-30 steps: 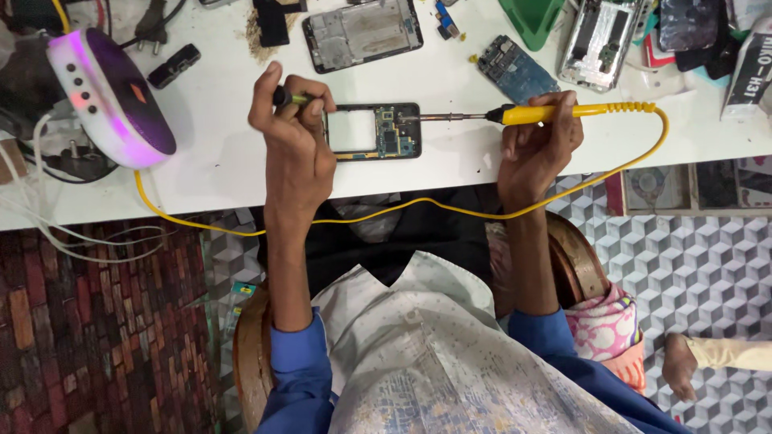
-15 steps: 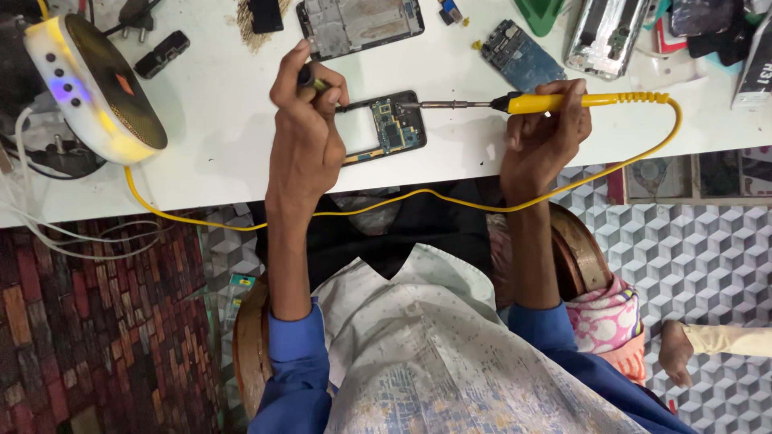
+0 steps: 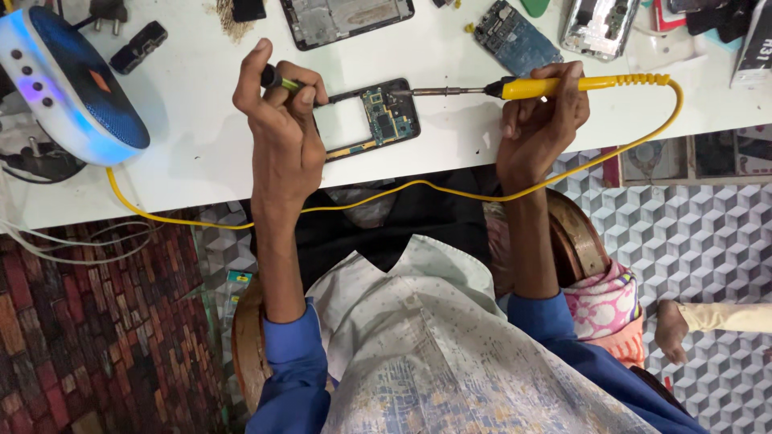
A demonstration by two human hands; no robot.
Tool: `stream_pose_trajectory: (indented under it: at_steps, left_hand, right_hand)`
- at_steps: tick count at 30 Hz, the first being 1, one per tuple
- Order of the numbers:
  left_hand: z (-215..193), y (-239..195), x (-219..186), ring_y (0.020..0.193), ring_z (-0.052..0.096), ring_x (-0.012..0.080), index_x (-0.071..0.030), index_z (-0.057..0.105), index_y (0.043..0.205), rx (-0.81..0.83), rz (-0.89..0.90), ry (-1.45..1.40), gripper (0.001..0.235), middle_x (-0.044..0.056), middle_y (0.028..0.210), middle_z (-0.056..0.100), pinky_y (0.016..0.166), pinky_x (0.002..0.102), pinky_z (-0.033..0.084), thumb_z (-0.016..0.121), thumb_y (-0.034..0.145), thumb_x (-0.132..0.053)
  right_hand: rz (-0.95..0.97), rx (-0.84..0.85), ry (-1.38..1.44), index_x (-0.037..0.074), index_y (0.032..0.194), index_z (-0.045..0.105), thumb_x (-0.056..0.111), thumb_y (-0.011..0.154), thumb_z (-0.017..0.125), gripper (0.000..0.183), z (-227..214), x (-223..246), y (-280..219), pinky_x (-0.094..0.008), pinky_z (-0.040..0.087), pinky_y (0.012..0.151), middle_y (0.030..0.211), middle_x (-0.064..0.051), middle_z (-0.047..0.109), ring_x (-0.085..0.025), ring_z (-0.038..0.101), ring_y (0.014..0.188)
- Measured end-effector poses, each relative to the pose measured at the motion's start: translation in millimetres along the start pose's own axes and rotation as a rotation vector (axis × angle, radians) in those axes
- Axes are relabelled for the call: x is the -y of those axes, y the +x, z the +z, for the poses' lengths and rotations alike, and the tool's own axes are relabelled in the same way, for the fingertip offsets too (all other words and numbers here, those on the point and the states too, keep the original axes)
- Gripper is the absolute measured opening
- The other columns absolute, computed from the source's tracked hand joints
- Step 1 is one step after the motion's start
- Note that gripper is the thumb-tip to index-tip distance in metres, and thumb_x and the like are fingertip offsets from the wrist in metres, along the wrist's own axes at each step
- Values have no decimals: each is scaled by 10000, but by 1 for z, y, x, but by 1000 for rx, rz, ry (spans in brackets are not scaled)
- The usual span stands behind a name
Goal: The person uses a soldering iron and a green-handled tool to work on the circuit board of a disassembled mobile phone. They repeatedly apply the soldering iron to specific points on the board while holding the other tool steady.
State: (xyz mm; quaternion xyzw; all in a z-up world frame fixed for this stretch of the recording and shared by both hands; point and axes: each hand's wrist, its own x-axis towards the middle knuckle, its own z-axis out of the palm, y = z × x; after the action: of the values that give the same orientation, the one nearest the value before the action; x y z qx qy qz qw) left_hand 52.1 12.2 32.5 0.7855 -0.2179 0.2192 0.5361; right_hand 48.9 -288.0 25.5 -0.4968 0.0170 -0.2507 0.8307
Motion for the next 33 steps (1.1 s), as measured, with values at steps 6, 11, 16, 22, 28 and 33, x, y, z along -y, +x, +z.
stream_pose_trajectory:
  at_steps: [6, 11, 16, 22, 28, 33]
  left_hand:
    - [-1, 2, -1, 853, 666, 142, -213, 82, 1574, -22, 53, 30, 468, 80, 991, 645, 806, 267, 534, 402, 1268, -63]
    - [-3, 4, -2, 836, 756, 130, -198, 218, 1605, -74, 112, 174, 500, 30, 1099, 754, 656, 237, 556, 534, 1224, -126]
    - [-3, 6, -5, 834, 738, 131, -215, 278, 1607, -110, 170, 308, 618, -7, 1099, 766, 637, 261, 526, 696, 1163, -115]
    - [-3, 8, -10, 737, 629, 164, -264, 327, 1586, -111, 212, 468, 728, 19, 913, 673, 628, 287, 491, 834, 1080, -137]
    - [-5, 12, -9, 747, 644, 142, -247, 379, 1588, -133, 187, 417, 690, 15, 986, 719, 629, 280, 481, 829, 1082, -115]
    - [-6, 10, -9, 751, 640, 147, -271, 364, 1606, -136, 226, 398, 732, 13, 912, 684, 635, 292, 475, 831, 1068, -102]
  right_hand:
    - [5, 14, -39, 14, 1015, 567, 422, 1141, 534, 428, 4, 2, -3, -251, 280, 405, 660, -30, 372, -101, 306, 457]
    - [-46, 50, -41, 33, 1008, 558, 440, 1139, 524, 429, -1, 0, -2, -257, 261, 384, 667, -27, 353, -113, 294, 429]
    - [-46, 93, -15, 11, 1015, 548, 425, 1166, 497, 443, -1, 0, 3, -266, 240, 402, 650, -37, 345, -109, 282, 442]
    - [-166, 147, -77, 32, 1028, 546, 444, 1161, 489, 436, 11, 6, 16, -258, 220, 379, 600, -40, 359, -91, 256, 404]
    - [-269, 2, -112, 35, 948, 533, 429, 1156, 500, 447, 21, -8, 17, -258, 241, 346, 613, -13, 382, -79, 272, 410]
    - [-322, 30, -143, 43, 938, 515, 442, 1134, 501, 445, 20, -13, 9, -252, 236, 316, 636, -47, 433, -74, 288, 382]
